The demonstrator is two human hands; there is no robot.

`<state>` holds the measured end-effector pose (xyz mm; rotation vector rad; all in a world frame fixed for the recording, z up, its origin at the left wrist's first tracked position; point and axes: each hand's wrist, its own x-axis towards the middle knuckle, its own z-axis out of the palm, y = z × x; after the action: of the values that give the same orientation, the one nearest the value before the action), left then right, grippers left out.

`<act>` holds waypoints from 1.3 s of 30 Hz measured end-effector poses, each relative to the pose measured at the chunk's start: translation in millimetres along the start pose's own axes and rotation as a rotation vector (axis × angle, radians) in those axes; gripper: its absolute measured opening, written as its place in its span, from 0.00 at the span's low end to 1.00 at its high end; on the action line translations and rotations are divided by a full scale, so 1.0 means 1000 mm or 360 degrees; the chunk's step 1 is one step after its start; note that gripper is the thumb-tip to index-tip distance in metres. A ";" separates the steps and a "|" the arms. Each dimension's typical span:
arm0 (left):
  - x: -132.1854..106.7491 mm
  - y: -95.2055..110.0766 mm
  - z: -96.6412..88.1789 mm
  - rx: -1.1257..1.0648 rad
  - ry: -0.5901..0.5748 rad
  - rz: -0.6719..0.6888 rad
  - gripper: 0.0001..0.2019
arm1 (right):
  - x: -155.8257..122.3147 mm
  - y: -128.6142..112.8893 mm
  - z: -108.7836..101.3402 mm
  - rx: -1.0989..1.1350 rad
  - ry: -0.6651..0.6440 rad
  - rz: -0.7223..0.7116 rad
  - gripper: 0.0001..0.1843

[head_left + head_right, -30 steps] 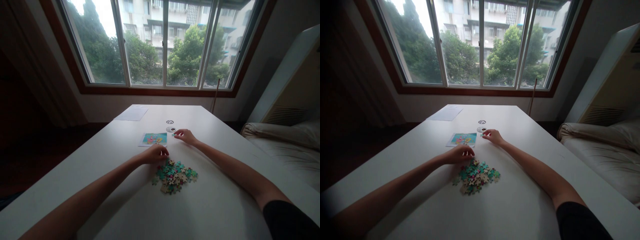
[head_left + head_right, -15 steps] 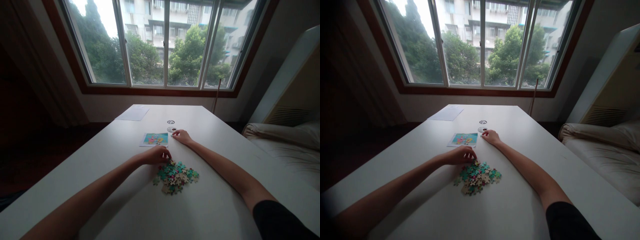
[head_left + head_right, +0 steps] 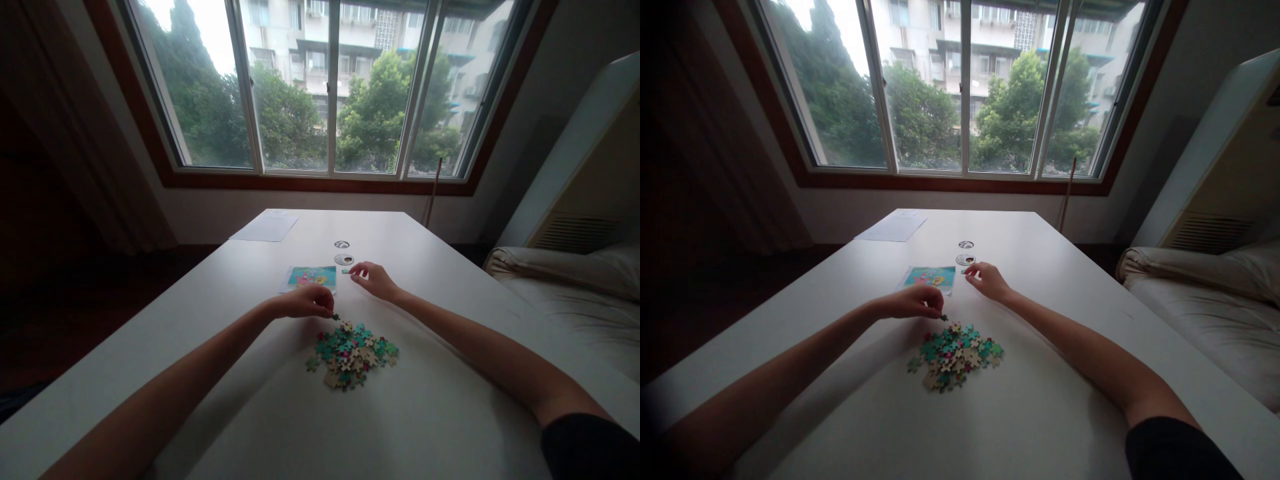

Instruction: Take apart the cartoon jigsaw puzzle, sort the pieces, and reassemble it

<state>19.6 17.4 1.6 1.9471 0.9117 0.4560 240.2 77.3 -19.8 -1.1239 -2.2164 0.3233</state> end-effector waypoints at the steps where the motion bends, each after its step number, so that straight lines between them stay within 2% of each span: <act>1: 0.001 0.001 0.000 -0.0080 0.0055 -0.0014 0.08 | -0.009 -0.007 -0.005 0.0004 0.0004 -0.0085 0.07; 4: 0.004 0.007 0.008 -0.0319 0.0267 -0.0033 0.11 | -0.039 -0.026 -0.015 -0.0012 0.0088 -0.0384 0.07; 7: 0.009 0.013 0.021 -0.0511 0.0426 -0.0021 0.11 | -0.060 -0.036 -0.022 -0.0041 0.0226 -0.0465 0.08; 11: 0.011 0.019 0.034 -0.0667 0.0504 0.0006 0.11 | -0.066 -0.037 -0.025 -0.0068 0.0370 -0.0486 0.08; 14: 0.012 0.020 0.037 -0.0724 0.0529 0.0024 0.11 | -0.064 -0.035 -0.025 -0.0090 0.0379 -0.0568 0.07; 26: 0.012 0.018 0.038 -0.0687 0.0505 0.0037 0.13 | -0.065 -0.034 -0.024 -0.0129 0.0371 -0.0670 0.05; 33: 0.014 0.009 0.025 -0.0436 0.0556 -0.0015 0.13 | -0.059 -0.027 -0.027 -0.0079 0.0539 -0.0616 0.05; 39: 0.010 -0.001 0.018 -0.0072 0.0248 -0.0042 0.11 | -0.059 -0.024 -0.029 -0.0083 0.0503 -0.0553 0.06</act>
<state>37.1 14.9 -8.9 1.8758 1.0159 0.6142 268.9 14.5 -11.1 -0.7356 -2.0921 -0.0567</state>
